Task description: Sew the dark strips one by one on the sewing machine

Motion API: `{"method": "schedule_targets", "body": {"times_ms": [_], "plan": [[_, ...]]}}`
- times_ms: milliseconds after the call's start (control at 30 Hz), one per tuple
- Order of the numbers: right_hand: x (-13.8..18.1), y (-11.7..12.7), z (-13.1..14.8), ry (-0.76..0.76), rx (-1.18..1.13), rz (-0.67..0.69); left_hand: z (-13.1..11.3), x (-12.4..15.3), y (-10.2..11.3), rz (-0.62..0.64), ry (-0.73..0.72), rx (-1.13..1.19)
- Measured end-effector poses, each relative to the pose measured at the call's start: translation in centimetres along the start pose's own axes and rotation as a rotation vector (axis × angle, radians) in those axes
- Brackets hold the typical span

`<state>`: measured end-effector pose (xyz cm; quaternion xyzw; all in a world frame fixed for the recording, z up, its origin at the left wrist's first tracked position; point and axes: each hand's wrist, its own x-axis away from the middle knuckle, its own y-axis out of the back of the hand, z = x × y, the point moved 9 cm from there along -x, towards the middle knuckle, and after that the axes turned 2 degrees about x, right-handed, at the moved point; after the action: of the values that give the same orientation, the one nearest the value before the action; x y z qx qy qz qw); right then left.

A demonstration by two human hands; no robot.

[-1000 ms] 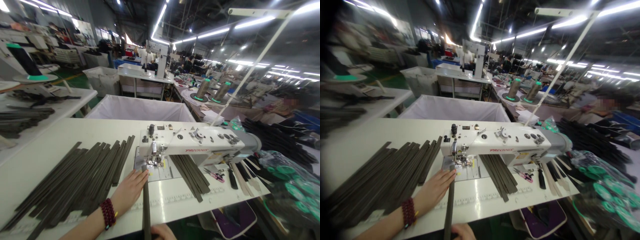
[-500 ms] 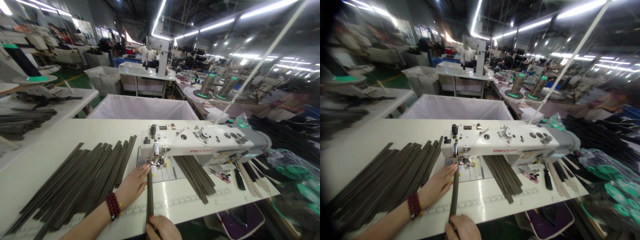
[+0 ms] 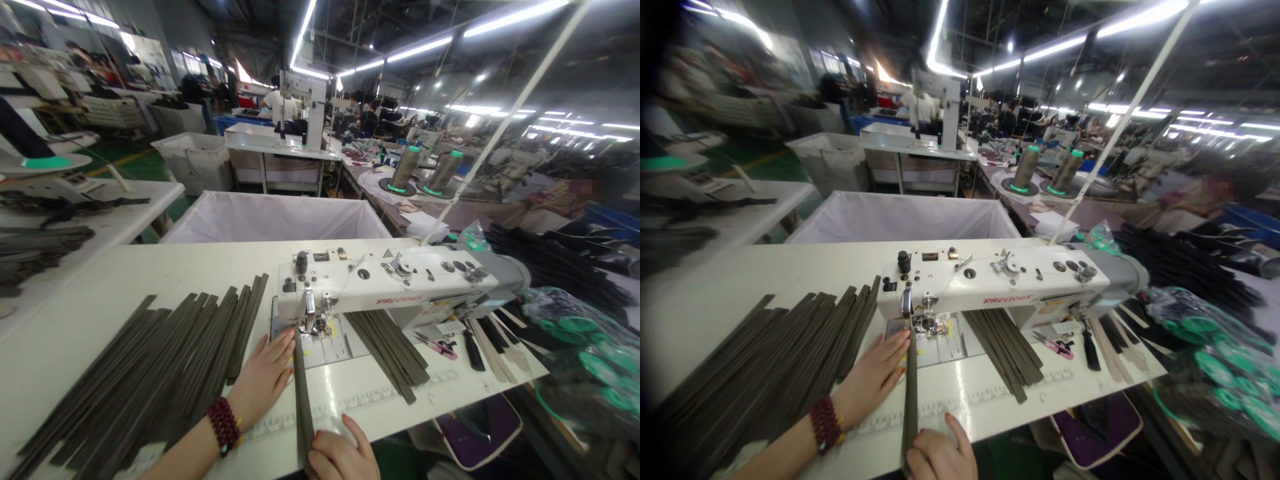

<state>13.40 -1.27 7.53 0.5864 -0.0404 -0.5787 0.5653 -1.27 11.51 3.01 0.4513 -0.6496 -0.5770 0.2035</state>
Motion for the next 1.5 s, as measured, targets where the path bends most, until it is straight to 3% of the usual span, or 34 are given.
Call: {"method": "schedule_targets", "body": {"times_ms": [167,433,767,1500], "plan": [[-2.7,1.0,0.3,0.158,-0.003,-0.007,0.3,-0.5,0.1,0.004,0.001,-0.004],[-5.5,1.0,-1.1,0.061,-0.036,0.044,1.1,-1.5,0.1,0.049,0.016,-0.039],[-6.6,-1.9,-3.3,-0.043,-0.04,0.106,1.5,-1.8,0.1,0.048,0.022,-0.039],[-10.0,-8.6,-6.2,0.009,0.171,0.269,1.6,-1.8,-0.1,0.017,0.009,-0.07]]}}
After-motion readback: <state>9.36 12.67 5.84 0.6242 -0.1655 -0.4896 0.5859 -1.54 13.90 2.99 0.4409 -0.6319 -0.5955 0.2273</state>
